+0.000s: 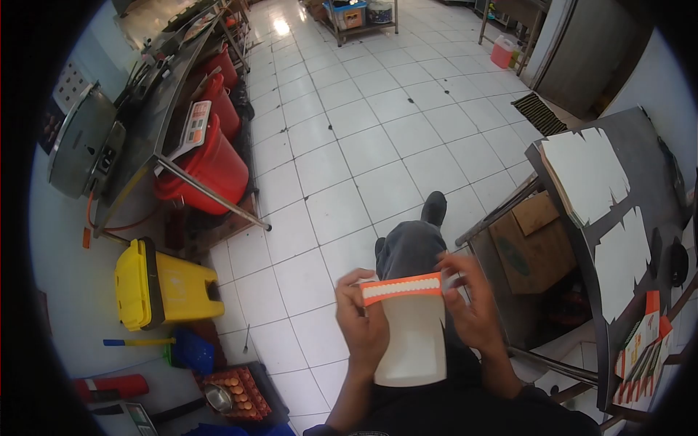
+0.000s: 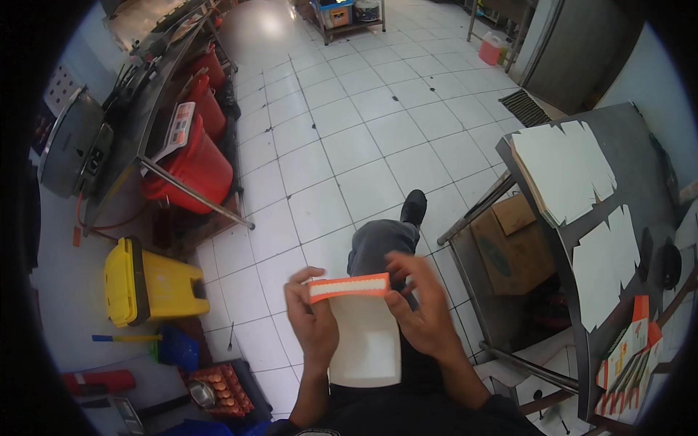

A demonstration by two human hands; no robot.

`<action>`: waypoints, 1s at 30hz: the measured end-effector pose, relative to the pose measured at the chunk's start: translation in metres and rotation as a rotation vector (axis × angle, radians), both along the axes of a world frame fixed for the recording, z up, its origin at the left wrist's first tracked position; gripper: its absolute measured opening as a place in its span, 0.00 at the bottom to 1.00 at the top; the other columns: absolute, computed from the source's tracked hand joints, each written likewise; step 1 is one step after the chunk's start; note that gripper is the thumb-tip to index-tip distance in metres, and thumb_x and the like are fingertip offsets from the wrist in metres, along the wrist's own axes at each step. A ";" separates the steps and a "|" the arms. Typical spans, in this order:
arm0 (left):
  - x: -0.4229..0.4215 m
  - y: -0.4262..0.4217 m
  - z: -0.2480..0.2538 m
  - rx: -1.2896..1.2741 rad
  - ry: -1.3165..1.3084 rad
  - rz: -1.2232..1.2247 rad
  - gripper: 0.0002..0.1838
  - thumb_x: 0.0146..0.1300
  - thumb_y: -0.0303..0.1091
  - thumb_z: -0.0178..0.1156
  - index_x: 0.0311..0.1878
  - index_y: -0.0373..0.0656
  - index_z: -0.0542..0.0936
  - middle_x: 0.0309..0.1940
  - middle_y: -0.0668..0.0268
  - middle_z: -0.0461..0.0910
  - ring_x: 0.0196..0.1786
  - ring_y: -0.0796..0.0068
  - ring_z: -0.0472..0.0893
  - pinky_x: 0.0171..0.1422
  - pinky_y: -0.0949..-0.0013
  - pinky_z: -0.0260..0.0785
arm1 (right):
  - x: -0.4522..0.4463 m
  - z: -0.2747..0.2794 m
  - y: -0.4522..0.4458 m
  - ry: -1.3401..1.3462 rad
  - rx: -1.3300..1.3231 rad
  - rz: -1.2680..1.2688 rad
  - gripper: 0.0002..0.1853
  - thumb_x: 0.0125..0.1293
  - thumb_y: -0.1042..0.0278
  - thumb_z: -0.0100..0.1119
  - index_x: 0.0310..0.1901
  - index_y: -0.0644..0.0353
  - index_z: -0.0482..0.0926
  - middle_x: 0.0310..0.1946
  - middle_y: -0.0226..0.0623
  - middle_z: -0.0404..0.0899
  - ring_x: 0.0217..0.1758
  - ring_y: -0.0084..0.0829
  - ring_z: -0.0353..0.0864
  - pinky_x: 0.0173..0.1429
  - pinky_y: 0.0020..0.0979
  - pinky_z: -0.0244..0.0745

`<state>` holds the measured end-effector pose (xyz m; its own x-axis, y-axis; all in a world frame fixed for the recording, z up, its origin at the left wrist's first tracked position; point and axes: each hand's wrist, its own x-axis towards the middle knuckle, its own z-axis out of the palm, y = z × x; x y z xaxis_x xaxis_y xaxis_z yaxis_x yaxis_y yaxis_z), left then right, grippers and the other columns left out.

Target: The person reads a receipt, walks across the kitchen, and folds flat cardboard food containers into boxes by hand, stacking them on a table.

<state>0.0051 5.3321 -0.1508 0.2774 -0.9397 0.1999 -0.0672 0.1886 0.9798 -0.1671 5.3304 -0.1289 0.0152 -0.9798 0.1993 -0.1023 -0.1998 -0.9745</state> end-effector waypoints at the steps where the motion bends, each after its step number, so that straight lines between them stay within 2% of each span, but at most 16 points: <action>1: -0.008 -0.002 0.002 0.015 0.026 -0.025 0.10 0.72 0.21 0.53 0.37 0.41 0.62 0.51 0.53 0.76 0.49 0.75 0.76 0.55 0.74 0.69 | 0.002 -0.009 -0.006 -0.080 0.085 0.095 0.19 0.79 0.56 0.54 0.57 0.66 0.76 0.44 0.37 0.81 0.45 0.25 0.79 0.50 0.28 0.75; 2: -0.014 0.001 0.002 0.063 0.098 -0.082 0.09 0.73 0.24 0.52 0.38 0.43 0.63 0.51 0.52 0.77 0.50 0.73 0.76 0.59 0.70 0.68 | 0.006 -0.017 -0.001 -0.043 0.127 0.143 0.21 0.80 0.51 0.51 0.55 0.64 0.75 0.46 0.38 0.79 0.47 0.23 0.78 0.53 0.28 0.74; 5: -0.014 0.013 0.008 -0.024 0.323 -0.248 0.10 0.77 0.33 0.51 0.38 0.44 0.63 0.49 0.54 0.78 0.50 0.71 0.76 0.59 0.67 0.69 | 0.004 -0.040 0.003 -0.263 0.091 0.118 0.23 0.82 0.49 0.44 0.56 0.64 0.75 0.47 0.39 0.79 0.48 0.23 0.78 0.55 0.27 0.74; 7: -0.004 0.017 -0.007 -0.002 0.122 -0.166 0.19 0.79 0.50 0.52 0.42 0.45 0.64 0.49 0.57 0.78 0.48 0.71 0.77 0.59 0.63 0.70 | 0.007 -0.039 0.007 -0.468 0.162 0.226 0.27 0.82 0.45 0.40 0.57 0.65 0.74 0.51 0.38 0.78 0.54 0.25 0.77 0.60 0.29 0.72; 8: -0.003 0.016 -0.009 0.073 0.291 -0.175 0.18 0.79 0.50 0.54 0.45 0.44 0.64 0.48 0.58 0.77 0.49 0.72 0.77 0.58 0.66 0.70 | 0.009 -0.038 0.009 -0.571 0.187 0.270 0.29 0.82 0.43 0.38 0.57 0.65 0.74 0.53 0.38 0.77 0.57 0.26 0.77 0.63 0.30 0.71; 9: -0.002 0.014 -0.009 0.159 0.456 -0.188 0.19 0.78 0.49 0.55 0.49 0.43 0.65 0.47 0.59 0.77 0.51 0.72 0.77 0.57 0.68 0.70 | 0.011 -0.038 0.010 -0.467 0.234 0.253 0.30 0.84 0.45 0.32 0.57 0.67 0.74 0.54 0.39 0.77 0.57 0.26 0.77 0.63 0.30 0.71; 11: -0.001 0.012 -0.005 0.306 0.407 -0.211 0.26 0.77 0.60 0.50 0.52 0.42 0.67 0.46 0.64 0.75 0.48 0.75 0.77 0.53 0.72 0.71 | 0.011 -0.025 0.002 -0.256 0.189 0.199 0.21 0.83 0.54 0.43 0.58 0.64 0.75 0.49 0.38 0.81 0.51 0.23 0.80 0.57 0.27 0.74; 12: -0.016 0.011 0.004 0.263 0.136 -0.035 0.31 0.78 0.64 0.42 0.50 0.40 0.71 0.43 0.66 0.77 0.45 0.77 0.77 0.51 0.74 0.71 | 0.013 -0.013 0.000 -0.201 0.215 0.173 0.18 0.82 0.56 0.46 0.57 0.64 0.76 0.46 0.38 0.82 0.48 0.23 0.81 0.55 0.26 0.75; 15: -0.012 0.008 -0.001 0.327 0.320 -0.074 0.34 0.78 0.67 0.40 0.43 0.39 0.74 0.33 0.67 0.79 0.38 0.79 0.77 0.45 0.76 0.71 | 0.017 -0.011 -0.001 -0.155 0.152 0.140 0.12 0.79 0.62 0.55 0.49 0.64 0.81 0.33 0.37 0.83 0.36 0.22 0.82 0.43 0.25 0.76; 16: -0.017 0.007 0.006 0.317 0.242 -0.058 0.32 0.80 0.61 0.42 0.36 0.38 0.75 0.24 0.67 0.77 0.31 0.80 0.75 0.39 0.75 0.70 | 0.018 -0.013 0.001 -0.155 0.100 0.143 0.11 0.78 0.64 0.58 0.46 0.64 0.82 0.29 0.37 0.82 0.31 0.21 0.81 0.39 0.25 0.76; 19: -0.004 -0.001 -0.020 0.187 -0.064 -0.047 0.28 0.82 0.55 0.43 0.36 0.38 0.75 0.22 0.67 0.76 0.27 0.80 0.74 0.35 0.75 0.69 | 0.021 -0.017 0.007 -0.128 0.039 0.085 0.16 0.78 0.62 0.56 0.36 0.67 0.81 0.19 0.43 0.78 0.23 0.24 0.76 0.32 0.30 0.72; 20: -0.006 0.001 -0.021 0.186 -0.072 -0.020 0.24 0.83 0.49 0.45 0.37 0.39 0.76 0.26 0.65 0.77 0.28 0.80 0.74 0.36 0.74 0.69 | 0.016 -0.015 0.005 -0.061 0.061 0.133 0.16 0.78 0.62 0.56 0.37 0.66 0.82 0.20 0.41 0.78 0.23 0.22 0.76 0.31 0.28 0.71; 23: -0.008 0.007 -0.034 0.182 0.126 -0.062 0.19 0.82 0.46 0.47 0.46 0.38 0.77 0.37 0.64 0.80 0.37 0.78 0.78 0.41 0.73 0.72 | -0.004 -0.004 -0.003 0.138 0.140 0.264 0.16 0.79 0.62 0.55 0.38 0.66 0.83 0.22 0.35 0.79 0.23 0.17 0.75 0.28 0.24 0.68; 26: 0.019 0.017 -0.057 0.279 -0.057 -0.339 0.22 0.82 0.49 0.45 0.56 0.37 0.74 0.44 0.62 0.79 0.45 0.72 0.78 0.48 0.68 0.73 | -0.005 -0.019 0.002 -0.103 -0.012 -0.132 0.19 0.80 0.57 0.53 0.37 0.66 0.80 0.22 0.33 0.78 0.23 0.15 0.73 0.29 0.22 0.69; 29: 0.031 0.018 -0.061 0.360 -0.240 -0.588 0.27 0.82 0.52 0.43 0.65 0.37 0.72 0.51 0.59 0.79 0.53 0.67 0.79 0.55 0.62 0.73 | -0.016 -0.018 -0.002 -0.326 0.172 -0.174 0.21 0.81 0.52 0.52 0.37 0.63 0.79 0.27 0.26 0.80 0.26 0.13 0.73 0.32 0.20 0.70; 30: 0.033 0.027 -0.041 0.339 -0.432 -0.505 0.17 0.75 0.36 0.53 0.56 0.31 0.77 0.46 0.48 0.81 0.43 0.57 0.79 0.40 0.55 0.73 | -0.016 -0.031 -0.003 -0.401 0.325 -0.094 0.20 0.81 0.52 0.52 0.38 0.62 0.79 0.29 0.26 0.80 0.29 0.13 0.74 0.34 0.21 0.71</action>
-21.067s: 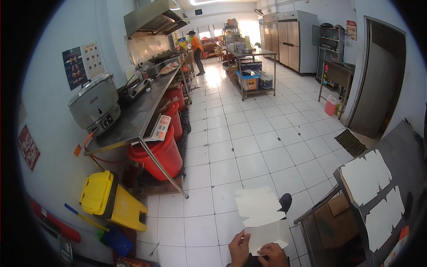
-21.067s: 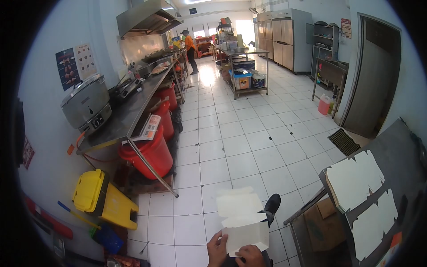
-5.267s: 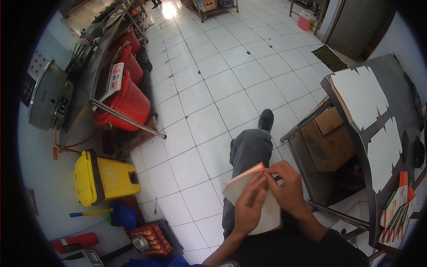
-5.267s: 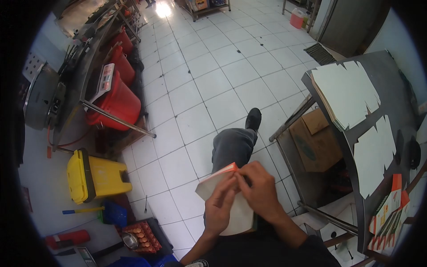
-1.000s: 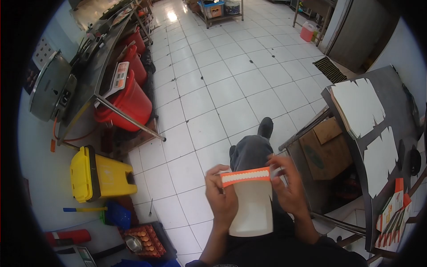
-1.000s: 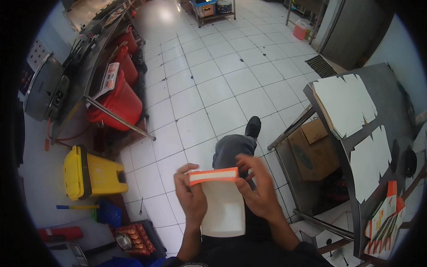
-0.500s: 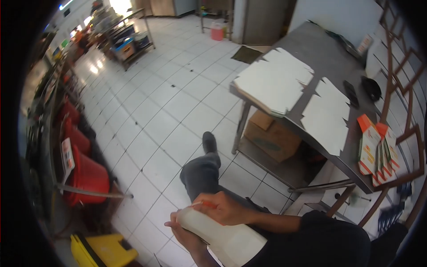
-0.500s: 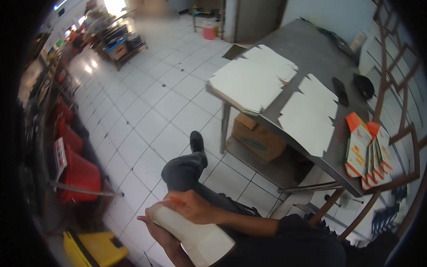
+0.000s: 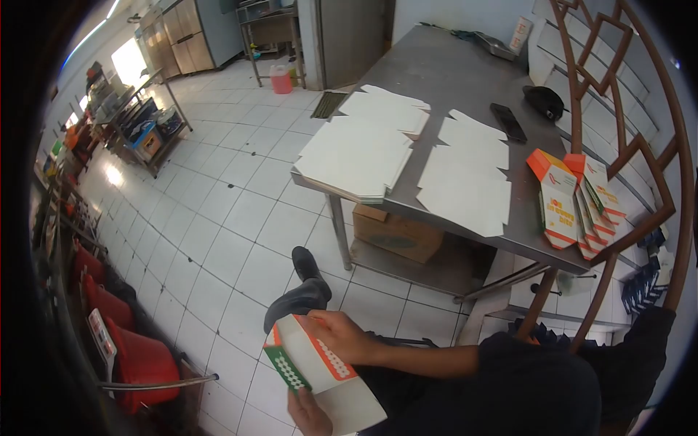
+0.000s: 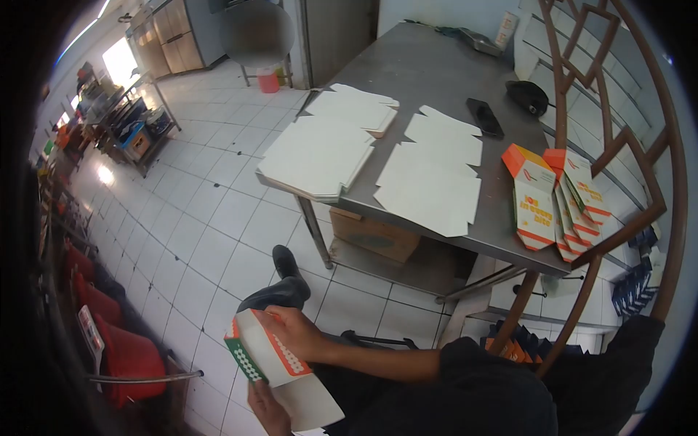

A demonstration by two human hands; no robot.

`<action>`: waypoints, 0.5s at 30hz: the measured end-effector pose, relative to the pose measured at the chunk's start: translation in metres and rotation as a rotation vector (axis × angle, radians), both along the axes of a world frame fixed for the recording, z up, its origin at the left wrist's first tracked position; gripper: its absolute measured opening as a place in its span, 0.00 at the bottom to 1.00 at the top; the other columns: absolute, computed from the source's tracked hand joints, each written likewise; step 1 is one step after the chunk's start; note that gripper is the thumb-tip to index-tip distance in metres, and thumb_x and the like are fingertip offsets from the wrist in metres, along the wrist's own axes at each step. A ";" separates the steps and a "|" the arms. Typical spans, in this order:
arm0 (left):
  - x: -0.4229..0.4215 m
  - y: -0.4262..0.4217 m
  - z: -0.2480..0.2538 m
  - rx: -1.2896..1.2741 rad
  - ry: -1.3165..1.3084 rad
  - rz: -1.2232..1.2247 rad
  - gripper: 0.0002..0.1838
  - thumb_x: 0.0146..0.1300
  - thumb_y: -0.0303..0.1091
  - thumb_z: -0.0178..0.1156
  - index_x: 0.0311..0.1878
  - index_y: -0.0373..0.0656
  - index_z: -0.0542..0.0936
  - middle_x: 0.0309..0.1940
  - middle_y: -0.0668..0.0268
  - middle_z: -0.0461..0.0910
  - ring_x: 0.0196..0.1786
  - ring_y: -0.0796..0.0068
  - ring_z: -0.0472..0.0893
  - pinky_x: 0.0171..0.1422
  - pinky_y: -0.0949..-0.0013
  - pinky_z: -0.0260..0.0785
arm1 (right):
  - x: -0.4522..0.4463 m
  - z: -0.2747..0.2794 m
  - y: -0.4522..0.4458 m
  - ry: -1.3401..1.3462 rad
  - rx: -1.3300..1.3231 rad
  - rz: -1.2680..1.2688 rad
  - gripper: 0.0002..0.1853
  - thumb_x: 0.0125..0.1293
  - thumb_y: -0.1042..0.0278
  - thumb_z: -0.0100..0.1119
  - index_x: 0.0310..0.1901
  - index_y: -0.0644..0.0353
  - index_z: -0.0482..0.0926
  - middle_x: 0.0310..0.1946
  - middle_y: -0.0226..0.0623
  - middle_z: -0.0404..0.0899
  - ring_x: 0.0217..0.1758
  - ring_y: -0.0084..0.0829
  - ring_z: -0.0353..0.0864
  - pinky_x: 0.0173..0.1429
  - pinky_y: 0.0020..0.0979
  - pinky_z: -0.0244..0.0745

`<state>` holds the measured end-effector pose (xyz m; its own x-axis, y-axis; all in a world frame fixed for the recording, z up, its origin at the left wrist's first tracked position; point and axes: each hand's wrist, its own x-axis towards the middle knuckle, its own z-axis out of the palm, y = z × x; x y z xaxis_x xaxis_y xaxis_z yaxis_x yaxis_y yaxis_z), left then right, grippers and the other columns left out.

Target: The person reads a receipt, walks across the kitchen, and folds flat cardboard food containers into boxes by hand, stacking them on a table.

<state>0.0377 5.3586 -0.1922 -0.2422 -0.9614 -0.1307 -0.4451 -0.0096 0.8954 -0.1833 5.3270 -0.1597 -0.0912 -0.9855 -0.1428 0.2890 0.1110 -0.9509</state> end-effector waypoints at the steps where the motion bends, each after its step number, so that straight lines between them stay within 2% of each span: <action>1: -0.009 0.002 0.024 -0.039 -0.013 0.004 0.17 0.75 0.37 0.53 0.53 0.31 0.78 0.42 0.48 0.81 0.41 0.57 0.79 0.39 0.54 0.72 | 0.002 -0.024 -0.003 -0.102 0.129 0.095 0.19 0.80 0.51 0.52 0.39 0.60 0.79 0.31 0.25 0.79 0.33 0.13 0.74 0.37 0.22 0.72; 2: -0.017 0.002 0.044 -0.084 -0.024 0.010 0.17 0.75 0.38 0.53 0.50 0.30 0.79 0.38 0.47 0.81 0.39 0.56 0.79 0.37 0.53 0.71 | 0.004 -0.042 -0.004 -0.204 0.251 0.193 0.19 0.80 0.51 0.53 0.40 0.59 0.79 0.33 0.25 0.79 0.36 0.13 0.75 0.39 0.23 0.74; 4: -0.018 0.000 0.056 -0.217 -0.042 -0.036 0.17 0.72 0.39 0.55 0.47 0.32 0.82 0.31 0.45 0.80 0.30 0.55 0.77 0.36 0.52 0.70 | 0.004 -0.056 0.007 -0.016 0.169 0.361 0.18 0.80 0.50 0.52 0.42 0.58 0.79 0.36 0.25 0.79 0.41 0.12 0.75 0.43 0.24 0.74; 5: -0.016 -0.002 0.058 -0.224 -0.047 -0.072 0.17 0.72 0.39 0.55 0.47 0.31 0.82 0.30 0.46 0.80 0.30 0.54 0.77 0.36 0.52 0.70 | 0.001 -0.061 0.011 0.080 0.132 0.449 0.18 0.80 0.49 0.52 0.43 0.57 0.79 0.38 0.25 0.79 0.44 0.12 0.75 0.45 0.24 0.74; 6: -0.012 -0.003 0.059 -0.227 -0.053 -0.106 0.18 0.72 0.40 0.56 0.47 0.31 0.82 0.30 0.46 0.81 0.30 0.53 0.77 0.35 0.52 0.70 | -0.007 -0.069 0.011 0.016 -0.013 0.361 0.19 0.81 0.48 0.50 0.46 0.56 0.79 0.36 0.26 0.78 0.45 0.14 0.75 0.48 0.27 0.75; 8: -0.004 -0.007 0.057 -0.166 -0.065 -0.119 0.18 0.71 0.40 0.57 0.48 0.32 0.82 0.31 0.47 0.82 0.31 0.53 0.78 0.36 0.53 0.71 | -0.043 -0.034 0.005 -0.329 0.068 0.213 0.20 0.81 0.47 0.48 0.53 0.57 0.76 0.44 0.29 0.79 0.50 0.18 0.78 0.54 0.28 0.75; 10: 0.003 -0.014 0.048 -0.052 -0.082 -0.092 0.18 0.70 0.40 0.57 0.50 0.32 0.81 0.36 0.47 0.83 0.36 0.54 0.81 0.39 0.53 0.72 | -0.084 -0.006 0.003 -0.565 -0.097 0.465 0.22 0.80 0.46 0.48 0.61 0.56 0.72 0.54 0.36 0.78 0.59 0.25 0.78 0.59 0.32 0.75; 12: -0.012 -0.022 0.018 0.133 0.464 0.083 0.25 0.77 0.49 0.49 0.62 0.35 0.72 0.47 0.54 0.80 0.46 0.62 0.80 0.49 0.60 0.74 | -0.094 0.007 0.017 -0.556 -0.155 0.616 0.28 0.79 0.44 0.49 0.68 0.56 0.66 0.63 0.41 0.74 0.67 0.31 0.74 0.64 0.36 0.73; 13: -0.021 -0.026 0.001 0.229 0.737 0.175 0.29 0.80 0.54 0.45 0.68 0.37 0.68 0.52 0.58 0.79 0.51 0.67 0.80 0.53 0.64 0.75 | -0.087 0.012 0.026 -0.434 -0.129 0.646 0.31 0.78 0.43 0.50 0.72 0.56 0.62 0.67 0.43 0.70 0.72 0.34 0.71 0.67 0.37 0.71; 15: -0.063 -0.021 -0.004 0.220 0.933 0.420 0.24 0.78 0.48 0.49 0.62 0.36 0.67 0.46 0.57 0.77 0.44 0.70 0.81 0.49 0.68 0.77 | -0.064 0.018 0.041 -0.170 -0.160 0.640 0.38 0.76 0.42 0.51 0.77 0.57 0.56 0.73 0.45 0.65 0.77 0.39 0.65 0.73 0.39 0.66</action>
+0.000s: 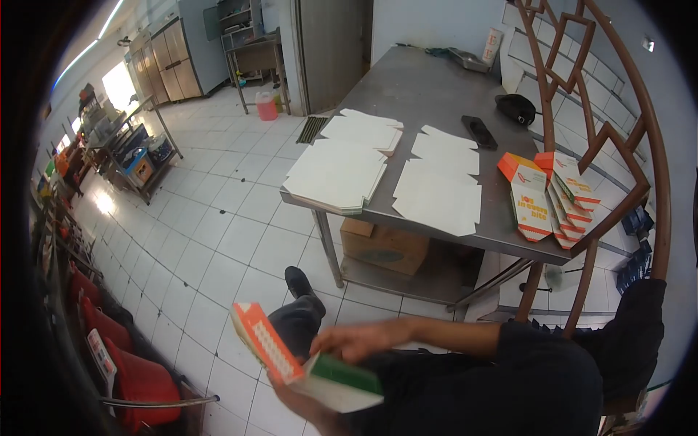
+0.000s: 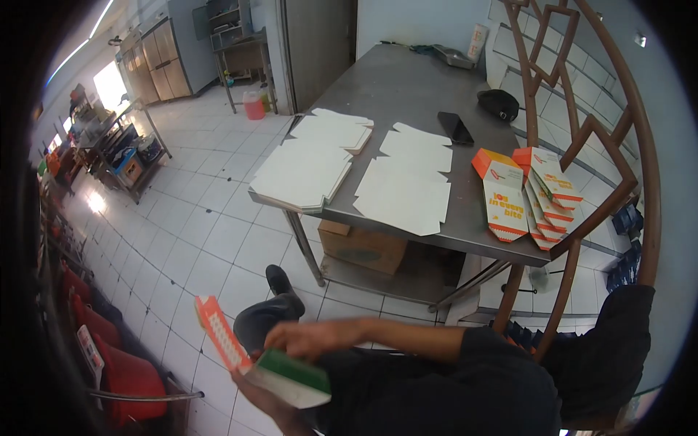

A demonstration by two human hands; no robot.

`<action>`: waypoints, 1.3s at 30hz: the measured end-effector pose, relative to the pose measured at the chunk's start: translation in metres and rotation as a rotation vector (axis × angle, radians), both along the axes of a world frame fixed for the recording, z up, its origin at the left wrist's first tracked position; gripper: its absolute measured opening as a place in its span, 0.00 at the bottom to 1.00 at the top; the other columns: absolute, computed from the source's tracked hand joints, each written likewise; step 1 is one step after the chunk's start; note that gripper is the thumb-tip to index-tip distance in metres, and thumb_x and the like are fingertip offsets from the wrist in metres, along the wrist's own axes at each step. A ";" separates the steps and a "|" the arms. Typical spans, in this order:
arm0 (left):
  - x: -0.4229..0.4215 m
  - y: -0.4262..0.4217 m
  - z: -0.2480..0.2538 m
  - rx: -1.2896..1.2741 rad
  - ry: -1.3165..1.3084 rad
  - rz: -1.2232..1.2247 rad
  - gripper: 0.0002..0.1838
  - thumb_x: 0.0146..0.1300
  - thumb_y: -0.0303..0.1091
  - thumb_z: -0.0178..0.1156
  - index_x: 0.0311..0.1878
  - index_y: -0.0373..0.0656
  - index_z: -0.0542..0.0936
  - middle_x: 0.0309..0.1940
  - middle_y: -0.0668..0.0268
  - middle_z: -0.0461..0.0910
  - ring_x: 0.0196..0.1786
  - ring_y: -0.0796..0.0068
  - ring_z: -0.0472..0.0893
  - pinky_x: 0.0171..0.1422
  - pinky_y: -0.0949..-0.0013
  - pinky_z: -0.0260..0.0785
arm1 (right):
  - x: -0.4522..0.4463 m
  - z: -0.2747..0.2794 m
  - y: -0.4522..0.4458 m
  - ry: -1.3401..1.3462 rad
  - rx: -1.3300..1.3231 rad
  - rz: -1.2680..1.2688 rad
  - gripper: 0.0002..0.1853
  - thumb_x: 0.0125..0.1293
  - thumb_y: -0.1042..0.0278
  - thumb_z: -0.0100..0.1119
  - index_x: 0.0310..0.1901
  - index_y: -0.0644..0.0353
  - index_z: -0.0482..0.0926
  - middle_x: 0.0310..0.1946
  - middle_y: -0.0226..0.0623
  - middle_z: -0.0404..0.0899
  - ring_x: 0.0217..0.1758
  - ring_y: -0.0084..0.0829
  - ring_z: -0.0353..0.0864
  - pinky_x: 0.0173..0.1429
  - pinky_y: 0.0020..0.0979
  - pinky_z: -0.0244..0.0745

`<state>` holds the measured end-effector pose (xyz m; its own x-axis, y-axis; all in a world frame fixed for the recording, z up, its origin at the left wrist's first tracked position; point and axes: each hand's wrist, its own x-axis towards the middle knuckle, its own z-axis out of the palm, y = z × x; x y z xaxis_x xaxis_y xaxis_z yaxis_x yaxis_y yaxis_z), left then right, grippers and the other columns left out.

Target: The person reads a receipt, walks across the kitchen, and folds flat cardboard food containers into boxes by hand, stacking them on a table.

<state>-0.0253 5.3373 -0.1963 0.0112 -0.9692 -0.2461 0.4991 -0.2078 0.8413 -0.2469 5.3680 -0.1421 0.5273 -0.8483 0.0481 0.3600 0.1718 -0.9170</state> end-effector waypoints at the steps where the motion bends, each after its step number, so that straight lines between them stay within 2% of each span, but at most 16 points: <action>1: -0.014 0.000 -0.012 -0.080 -0.054 0.013 0.23 0.79 0.48 0.49 0.61 0.36 0.68 0.45 0.58 0.76 0.44 0.70 0.81 0.49 0.68 0.77 | 0.018 0.000 0.010 0.107 -0.087 -0.054 0.40 0.76 0.42 0.52 0.79 0.57 0.53 0.74 0.46 0.63 0.79 0.40 0.62 0.75 0.40 0.63; 2: -0.028 0.001 -0.016 -0.158 -0.109 0.025 0.22 0.79 0.48 0.49 0.59 0.36 0.68 0.44 0.59 0.75 0.44 0.71 0.80 0.49 0.68 0.77 | 0.030 0.002 0.018 0.213 -0.173 -0.108 0.43 0.75 0.42 0.53 0.81 0.57 0.49 0.75 0.46 0.61 0.80 0.41 0.60 0.78 0.41 0.60; 3: -0.033 0.008 -0.017 -0.205 -0.235 0.048 0.22 0.78 0.50 0.48 0.49 0.37 0.73 0.45 0.55 0.77 0.51 0.65 0.79 0.57 0.62 0.75 | 0.033 0.008 0.025 0.155 -0.104 -0.152 0.42 0.75 0.45 0.54 0.82 0.55 0.48 0.73 0.38 0.63 0.78 0.34 0.61 0.77 0.34 0.60; 6: -0.052 0.010 0.028 -0.033 0.016 -0.260 0.19 0.80 0.46 0.48 0.53 0.36 0.74 0.48 0.58 0.77 0.55 0.66 0.78 0.64 0.61 0.70 | 0.018 -0.005 0.035 -0.156 0.241 -0.249 0.42 0.74 0.48 0.58 0.81 0.56 0.50 0.70 0.36 0.65 0.73 0.31 0.65 0.74 0.32 0.63; 8: -0.063 0.004 0.033 -0.192 -0.301 -0.364 0.23 0.84 0.45 0.42 0.64 0.35 0.72 0.53 0.57 0.81 0.58 0.68 0.79 0.66 0.64 0.68 | -0.033 0.036 0.042 0.361 -0.048 -0.565 0.41 0.73 0.50 0.60 0.79 0.57 0.55 0.68 0.35 0.67 0.69 0.28 0.67 0.71 0.31 0.66; 9: -0.062 0.000 0.021 -0.188 -0.262 -0.434 0.22 0.83 0.44 0.43 0.63 0.35 0.73 0.53 0.57 0.81 0.58 0.68 0.80 0.66 0.65 0.68 | -0.062 0.051 0.046 0.425 -0.129 -0.838 0.40 0.73 0.48 0.60 0.79 0.57 0.57 0.67 0.36 0.68 0.66 0.28 0.69 0.70 0.31 0.67; 10: -0.061 -0.006 0.000 -0.186 -0.222 -0.506 0.21 0.83 0.43 0.45 0.63 0.35 0.74 0.53 0.57 0.82 0.57 0.68 0.80 0.65 0.67 0.69 | -0.094 0.085 0.061 0.655 0.012 -1.059 0.39 0.73 0.50 0.61 0.78 0.56 0.57 0.66 0.37 0.69 0.64 0.29 0.72 0.69 0.32 0.68; 12: -0.056 -0.012 -0.057 -0.182 -0.364 -0.571 0.18 0.81 0.40 0.50 0.59 0.34 0.77 0.51 0.58 0.83 0.55 0.69 0.81 0.63 0.68 0.70 | -0.139 0.145 0.072 0.801 -0.446 -1.680 0.39 0.71 0.52 0.65 0.77 0.56 0.59 0.64 0.38 0.69 0.64 0.34 0.74 0.69 0.40 0.70; 14: -0.058 -0.012 -0.066 -0.230 -0.436 -0.629 0.15 0.79 0.36 0.54 0.56 0.34 0.79 0.50 0.58 0.84 0.54 0.70 0.82 0.61 0.69 0.71 | -0.215 0.172 0.098 1.754 -0.748 -2.201 0.41 0.68 0.50 0.67 0.77 0.53 0.60 0.63 0.50 0.69 0.64 0.49 0.76 0.67 0.47 0.73; 15: -0.057 -0.007 -0.058 -0.274 -0.438 -0.659 0.14 0.77 0.34 0.56 0.55 0.34 0.79 0.49 0.59 0.84 0.53 0.70 0.83 0.61 0.69 0.71 | -0.245 0.176 0.111 1.881 -0.585 -2.281 0.43 0.67 0.44 0.65 0.77 0.54 0.61 0.65 0.57 0.68 0.64 0.56 0.77 0.67 0.50 0.74; 18: -0.059 -0.006 -0.060 -0.246 -0.376 -0.726 0.12 0.75 0.32 0.59 0.53 0.34 0.80 0.48 0.59 0.84 0.53 0.71 0.82 0.62 0.69 0.71 | -0.282 0.179 0.153 2.142 0.632 -1.670 0.46 0.65 0.35 0.60 0.77 0.56 0.61 0.68 0.60 0.68 0.66 0.57 0.76 0.68 0.51 0.74; 21: -0.060 -0.005 -0.059 -0.221 -0.359 -0.751 0.11 0.74 0.31 0.60 0.53 0.33 0.80 0.48 0.59 0.85 0.53 0.72 0.83 0.61 0.70 0.71 | -0.312 0.154 0.170 2.099 0.870 -1.349 0.49 0.62 0.30 0.57 0.77 0.56 0.62 0.70 0.63 0.67 0.69 0.58 0.75 0.69 0.52 0.72; 24: -0.056 -0.004 -0.058 -0.237 -0.397 -0.754 0.11 0.74 0.31 0.60 0.52 0.33 0.80 0.47 0.58 0.85 0.52 0.72 0.83 0.60 0.70 0.72 | -0.285 0.160 0.154 2.138 0.840 -1.437 0.49 0.61 0.31 0.58 0.77 0.56 0.61 0.69 0.64 0.68 0.68 0.57 0.76 0.70 0.52 0.72; 27: -0.060 -0.005 -0.058 -0.239 -0.420 -0.745 0.11 0.74 0.31 0.61 0.52 0.33 0.80 0.47 0.58 0.86 0.52 0.71 0.84 0.60 0.70 0.73 | -0.275 0.163 0.148 2.125 0.869 -1.316 0.49 0.61 0.32 0.58 0.77 0.56 0.61 0.70 0.64 0.67 0.68 0.59 0.75 0.70 0.53 0.71; 33: -0.061 -0.004 -0.060 -0.270 -0.486 -0.747 0.12 0.73 0.31 0.61 0.52 0.33 0.80 0.46 0.57 0.86 0.51 0.69 0.85 0.58 0.68 0.74 | -0.250 0.155 0.144 2.215 0.809 -1.518 0.49 0.60 0.35 0.59 0.78 0.53 0.60 0.70 0.66 0.62 0.67 0.63 0.75 0.69 0.51 0.73; 39: -0.064 -0.004 -0.061 -0.289 -0.502 -0.744 0.12 0.72 0.31 0.62 0.52 0.33 0.80 0.46 0.56 0.86 0.49 0.68 0.85 0.57 0.67 0.75 | -0.241 0.139 0.153 2.064 0.847 -1.511 0.48 0.58 0.39 0.60 0.78 0.52 0.61 0.66 0.62 0.65 0.65 0.61 0.77 0.66 0.49 0.76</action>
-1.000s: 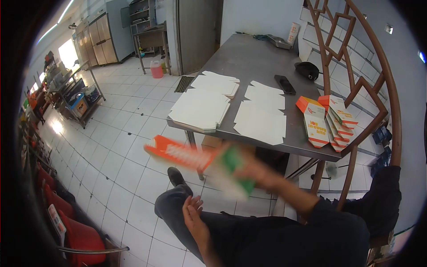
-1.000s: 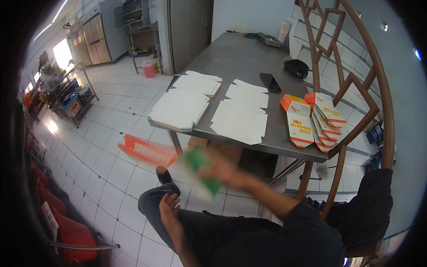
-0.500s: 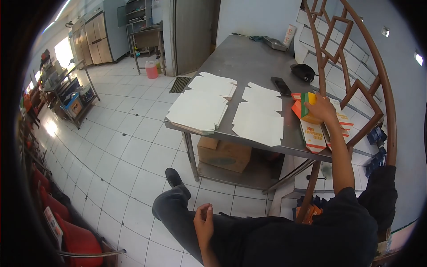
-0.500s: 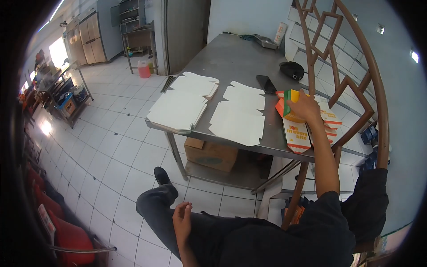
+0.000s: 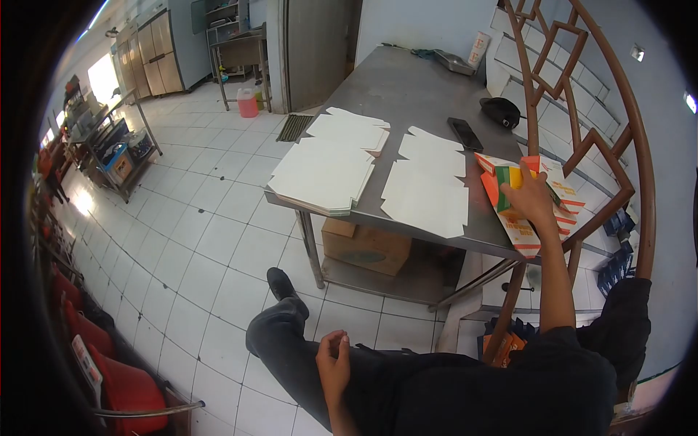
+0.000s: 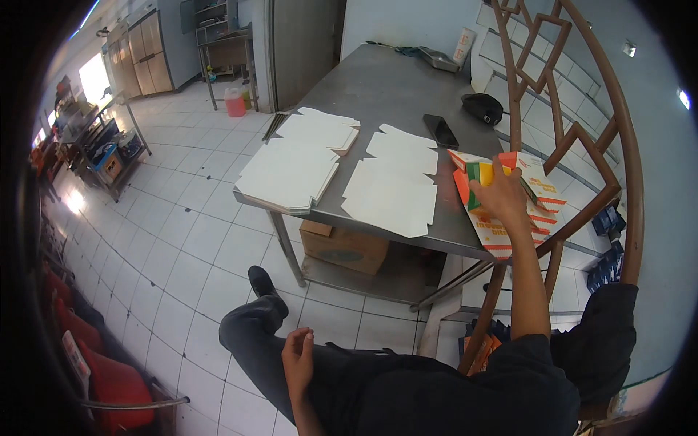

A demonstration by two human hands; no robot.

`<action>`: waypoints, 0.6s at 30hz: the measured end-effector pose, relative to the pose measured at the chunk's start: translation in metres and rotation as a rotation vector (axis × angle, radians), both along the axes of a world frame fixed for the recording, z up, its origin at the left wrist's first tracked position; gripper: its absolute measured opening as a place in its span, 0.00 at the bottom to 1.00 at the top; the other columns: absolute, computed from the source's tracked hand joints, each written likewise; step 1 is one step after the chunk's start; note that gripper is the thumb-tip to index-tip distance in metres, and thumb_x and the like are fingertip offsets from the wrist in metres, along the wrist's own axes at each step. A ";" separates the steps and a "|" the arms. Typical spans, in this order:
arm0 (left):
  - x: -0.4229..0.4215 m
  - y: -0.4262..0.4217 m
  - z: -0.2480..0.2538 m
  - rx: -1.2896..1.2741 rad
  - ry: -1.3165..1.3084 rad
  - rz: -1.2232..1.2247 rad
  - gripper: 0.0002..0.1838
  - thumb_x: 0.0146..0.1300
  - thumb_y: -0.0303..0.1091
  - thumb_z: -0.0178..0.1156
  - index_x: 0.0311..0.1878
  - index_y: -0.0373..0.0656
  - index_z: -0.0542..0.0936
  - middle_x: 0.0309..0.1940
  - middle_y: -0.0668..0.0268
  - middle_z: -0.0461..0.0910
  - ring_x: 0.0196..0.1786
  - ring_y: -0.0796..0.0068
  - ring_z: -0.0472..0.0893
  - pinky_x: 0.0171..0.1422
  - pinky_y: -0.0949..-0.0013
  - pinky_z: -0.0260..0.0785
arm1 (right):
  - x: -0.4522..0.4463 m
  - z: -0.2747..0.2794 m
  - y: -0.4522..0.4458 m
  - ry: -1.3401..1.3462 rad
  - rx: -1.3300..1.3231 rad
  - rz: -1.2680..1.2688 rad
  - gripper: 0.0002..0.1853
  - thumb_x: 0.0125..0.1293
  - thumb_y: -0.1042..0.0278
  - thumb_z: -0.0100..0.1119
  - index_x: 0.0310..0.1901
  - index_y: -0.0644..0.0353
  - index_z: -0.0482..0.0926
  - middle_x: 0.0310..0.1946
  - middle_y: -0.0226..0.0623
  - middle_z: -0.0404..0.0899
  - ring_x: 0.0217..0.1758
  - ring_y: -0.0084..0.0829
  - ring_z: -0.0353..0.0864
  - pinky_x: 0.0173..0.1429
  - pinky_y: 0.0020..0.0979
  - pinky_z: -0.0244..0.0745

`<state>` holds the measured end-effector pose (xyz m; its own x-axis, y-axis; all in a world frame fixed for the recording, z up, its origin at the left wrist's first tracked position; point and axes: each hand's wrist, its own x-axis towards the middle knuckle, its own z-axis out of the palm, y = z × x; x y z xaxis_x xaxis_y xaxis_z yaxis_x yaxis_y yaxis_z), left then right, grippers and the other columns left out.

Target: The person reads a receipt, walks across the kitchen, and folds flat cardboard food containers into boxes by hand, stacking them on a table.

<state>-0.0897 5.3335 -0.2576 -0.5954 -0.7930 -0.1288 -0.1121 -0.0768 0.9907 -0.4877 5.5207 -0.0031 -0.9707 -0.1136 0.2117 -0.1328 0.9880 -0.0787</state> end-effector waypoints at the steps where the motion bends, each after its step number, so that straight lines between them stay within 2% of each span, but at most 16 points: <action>1: 0.000 0.001 0.000 -0.010 0.002 -0.001 0.12 0.72 0.32 0.62 0.52 0.33 0.80 0.45 0.56 0.86 0.49 0.68 0.85 0.57 0.67 0.75 | -0.001 -0.002 0.001 0.028 -0.022 0.008 0.47 0.59 0.41 0.61 0.78 0.52 0.61 0.66 0.62 0.65 0.64 0.60 0.78 0.66 0.50 0.76; 6: -0.001 0.002 0.002 0.002 -0.006 0.006 0.11 0.72 0.31 0.62 0.51 0.33 0.80 0.44 0.57 0.86 0.49 0.69 0.85 0.57 0.67 0.75 | -0.008 0.001 0.003 0.279 -0.248 0.130 0.44 0.58 0.50 0.66 0.76 0.54 0.63 0.66 0.62 0.64 0.64 0.56 0.77 0.66 0.50 0.75; 9: 0.001 0.002 0.000 -0.009 -0.007 -0.012 0.11 0.74 0.31 0.60 0.53 0.35 0.79 0.48 0.58 0.85 0.52 0.69 0.84 0.60 0.67 0.74 | -0.001 0.009 -0.008 0.677 -0.503 0.394 0.46 0.54 0.60 0.71 0.75 0.55 0.62 0.65 0.56 0.66 0.66 0.52 0.73 0.69 0.48 0.72; 10: 0.001 0.001 -0.001 -0.014 -0.009 -0.019 0.11 0.75 0.31 0.59 0.54 0.36 0.79 0.49 0.58 0.85 0.53 0.68 0.84 0.61 0.68 0.73 | 0.010 0.017 -0.013 0.683 -0.517 0.558 0.47 0.53 0.61 0.71 0.75 0.56 0.62 0.65 0.54 0.66 0.68 0.51 0.72 0.70 0.48 0.70; 12: -0.002 -0.002 0.004 0.190 0.159 0.043 0.19 0.77 0.42 0.57 0.61 0.37 0.75 0.54 0.55 0.82 0.53 0.63 0.84 0.62 0.64 0.75 | 0.045 0.035 -0.024 0.687 -0.537 0.879 0.49 0.50 0.65 0.72 0.76 0.56 0.61 0.66 0.51 0.66 0.70 0.50 0.68 0.72 0.46 0.67; 13: -0.001 -0.002 0.009 0.295 0.240 0.072 0.24 0.77 0.47 0.56 0.64 0.38 0.73 0.57 0.54 0.81 0.53 0.60 0.84 0.62 0.62 0.75 | 0.066 0.032 -0.029 0.405 -0.669 1.028 0.50 0.48 0.67 0.72 0.76 0.58 0.61 0.70 0.48 0.64 0.73 0.48 0.66 0.76 0.43 0.61; 14: -0.003 -0.002 0.025 0.444 0.447 -0.005 0.30 0.76 0.54 0.53 0.68 0.39 0.70 0.59 0.52 0.80 0.54 0.57 0.84 0.61 0.60 0.76 | 0.087 0.028 -0.034 0.159 -0.617 1.171 0.52 0.45 0.65 0.72 0.76 0.58 0.60 0.72 0.48 0.62 0.76 0.45 0.63 0.77 0.42 0.59; 16: -0.006 -0.003 0.071 0.734 0.868 -0.156 0.41 0.74 0.66 0.48 0.74 0.40 0.64 0.62 0.49 0.76 0.55 0.51 0.83 0.60 0.56 0.78 | 0.134 0.031 -0.055 -0.303 -0.533 1.453 0.54 0.43 0.63 0.73 0.76 0.58 0.60 0.74 0.51 0.60 0.78 0.49 0.60 0.79 0.44 0.56; 17: -0.004 -0.001 0.082 0.779 0.908 -0.099 0.44 0.73 0.69 0.46 0.75 0.41 0.61 0.63 0.48 0.76 0.56 0.50 0.83 0.60 0.55 0.79 | 0.143 0.018 -0.068 -0.371 -0.306 1.532 0.54 0.42 0.63 0.73 0.76 0.55 0.61 0.73 0.55 0.60 0.77 0.54 0.60 0.79 0.47 0.57; 18: -0.002 0.001 0.091 0.823 0.949 -0.043 0.46 0.72 0.73 0.44 0.77 0.41 0.59 0.63 0.47 0.75 0.58 0.48 0.82 0.59 0.54 0.79 | 0.156 0.008 -0.080 -0.464 -0.311 1.624 0.53 0.42 0.64 0.73 0.76 0.50 0.64 0.73 0.53 0.60 0.77 0.55 0.59 0.78 0.50 0.56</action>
